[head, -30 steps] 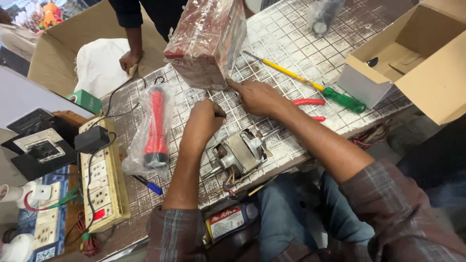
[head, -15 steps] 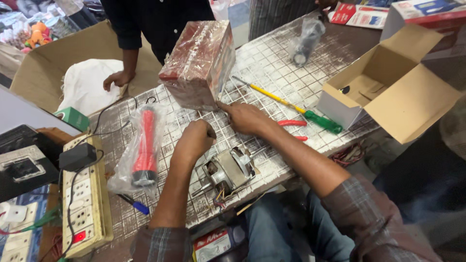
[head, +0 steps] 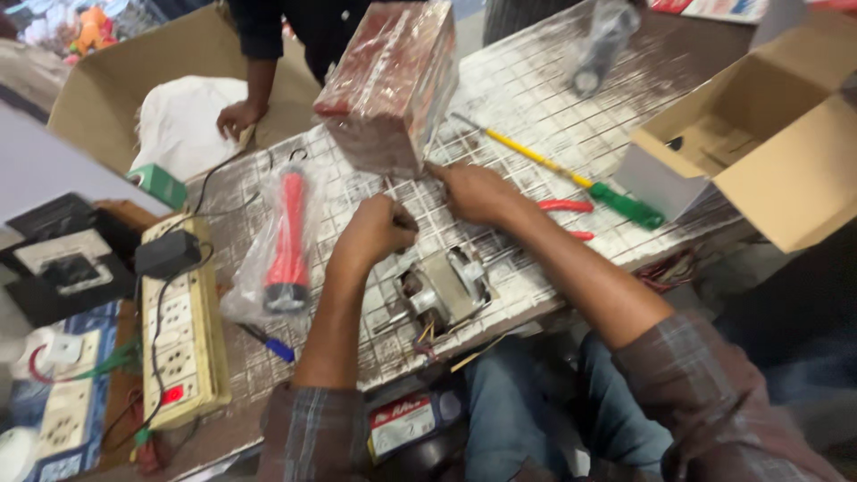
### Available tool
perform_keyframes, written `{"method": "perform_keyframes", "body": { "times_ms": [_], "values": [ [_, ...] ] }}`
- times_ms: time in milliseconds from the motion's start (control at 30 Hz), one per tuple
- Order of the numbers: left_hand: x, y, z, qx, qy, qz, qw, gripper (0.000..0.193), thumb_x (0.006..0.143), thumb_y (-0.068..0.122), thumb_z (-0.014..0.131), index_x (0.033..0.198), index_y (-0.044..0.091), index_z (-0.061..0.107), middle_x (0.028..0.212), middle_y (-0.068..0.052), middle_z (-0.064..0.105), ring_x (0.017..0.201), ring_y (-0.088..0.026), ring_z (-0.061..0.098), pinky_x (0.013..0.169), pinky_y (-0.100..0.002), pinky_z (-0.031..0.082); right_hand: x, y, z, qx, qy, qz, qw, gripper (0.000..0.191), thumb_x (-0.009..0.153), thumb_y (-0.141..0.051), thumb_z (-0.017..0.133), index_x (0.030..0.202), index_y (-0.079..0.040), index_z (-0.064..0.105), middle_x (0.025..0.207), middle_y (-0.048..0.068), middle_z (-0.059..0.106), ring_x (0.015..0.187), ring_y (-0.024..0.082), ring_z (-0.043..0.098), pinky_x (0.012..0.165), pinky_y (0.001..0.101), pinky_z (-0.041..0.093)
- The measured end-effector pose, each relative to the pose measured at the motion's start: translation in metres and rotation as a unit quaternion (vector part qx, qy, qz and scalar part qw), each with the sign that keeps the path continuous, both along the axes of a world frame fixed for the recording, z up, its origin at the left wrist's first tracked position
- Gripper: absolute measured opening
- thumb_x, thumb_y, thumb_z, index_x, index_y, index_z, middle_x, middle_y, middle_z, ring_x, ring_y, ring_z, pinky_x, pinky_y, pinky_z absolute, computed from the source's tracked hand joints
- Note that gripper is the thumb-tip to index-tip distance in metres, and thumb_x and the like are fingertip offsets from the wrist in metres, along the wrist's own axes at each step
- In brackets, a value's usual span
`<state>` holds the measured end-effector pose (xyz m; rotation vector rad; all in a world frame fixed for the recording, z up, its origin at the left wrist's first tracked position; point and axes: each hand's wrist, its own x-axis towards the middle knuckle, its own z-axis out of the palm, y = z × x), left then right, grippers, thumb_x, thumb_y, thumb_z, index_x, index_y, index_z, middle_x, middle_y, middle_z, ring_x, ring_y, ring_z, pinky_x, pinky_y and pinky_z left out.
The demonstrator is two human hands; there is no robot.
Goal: The person works on an electric motor at a workbench, holding the motor housing and using a small piece of sandpaper to sand the armature commutator. They reposition the motor repeatedly, use pliers on its parts, and continue sanding and fitting components by hand.
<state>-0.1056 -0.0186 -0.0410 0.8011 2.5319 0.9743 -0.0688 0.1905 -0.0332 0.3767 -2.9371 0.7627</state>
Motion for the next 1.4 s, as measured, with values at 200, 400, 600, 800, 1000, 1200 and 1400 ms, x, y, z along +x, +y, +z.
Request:
{"method": "perform_keyframes", "body": {
  "times_ms": [200,400,600,800,1000,1200,1400],
  "values": [
    [0.006,0.002,-0.001,0.003,0.077,0.017,0.997,0.017,0.066,0.003,0.075,0.082,0.000,0.079,0.072,-0.016,0.075,0.062,-0.021,0.074,0.063,-0.033,0.059,0.004,-0.003,0.005,-0.004,0.010,-0.005,1.000,0.067,0.082,-0.010,0.058,0.149,-0.014,0.050,0.106,0.028,0.069,0.098,0.045,0.067,0.085,0.0555,0.051],
    [-0.001,0.002,-0.004,-0.049,0.036,-0.010,0.998,0.010,0.074,0.003,0.072,0.080,-0.002,0.078,0.062,-0.015,0.071,0.052,-0.020,0.068,0.051,-0.036,0.053,-0.001,0.023,-0.009,0.088,0.104,-0.208,0.969,0.038,0.094,-0.039,0.067,0.098,-0.001,0.069,0.090,0.027,0.071,0.084,0.046,0.068,0.073,0.0590,0.052],
    [-0.001,-0.012,-0.006,-0.027,0.033,-0.010,0.999,0.009,0.071,0.002,0.073,0.077,-0.001,0.078,0.063,-0.013,0.071,0.052,-0.018,0.069,0.054,-0.033,0.056,-0.012,0.076,-0.025,0.093,0.123,-0.308,0.939,0.046,0.089,-0.042,0.073,0.096,0.003,0.070,0.093,0.027,0.071,0.085,0.046,0.068,0.074,0.0552,0.053],
    [0.000,-0.009,-0.003,-0.040,-0.002,0.008,0.999,0.010,0.066,0.002,0.071,0.074,0.000,0.078,0.063,-0.014,0.073,0.054,-0.018,0.072,0.054,-0.034,0.057,0.041,0.054,0.003,-0.066,0.201,-0.261,0.942,0.044,0.095,-0.030,0.077,0.125,0.001,0.069,0.091,0.020,0.073,0.079,0.037,0.067,0.074,0.0494,0.051],
    [0.002,-0.010,-0.004,-0.060,-0.010,0.025,0.998,0.009,0.063,0.004,0.075,0.070,-0.001,0.077,0.063,-0.014,0.073,0.056,-0.021,0.073,0.057,-0.034,0.058,0.133,0.008,-0.026,-0.347,0.126,-0.190,0.910,0.031,0.096,-0.018,0.074,0.122,-0.002,0.075,0.074,-0.003,0.062,0.064,0.002,0.048,0.054,0.0222,0.038],
    [0.016,-0.003,0.011,-0.089,0.049,0.048,0.994,0.012,0.060,0.005,0.076,0.072,0.002,0.078,0.068,-0.017,0.073,0.063,-0.026,0.075,0.062,-0.036,0.059,0.122,0.021,-0.052,-0.429,0.081,-0.164,0.885,0.025,0.095,-0.015,0.073,0.116,-0.001,0.075,0.073,-0.008,0.060,0.063,0.000,0.047,0.054,0.0190,0.037],
    [0.037,0.005,0.025,-0.069,0.115,0.043,0.990,0.013,0.059,0.007,0.079,0.072,0.003,0.079,0.072,-0.018,0.074,0.066,-0.030,0.075,0.067,-0.039,0.059,0.123,0.021,-0.044,-0.415,0.079,-0.164,0.892,0.021,0.095,-0.016,0.073,0.110,-0.001,0.077,0.070,-0.007,0.060,0.061,0.001,0.047,0.052,0.0212,0.036]
  ]
}}
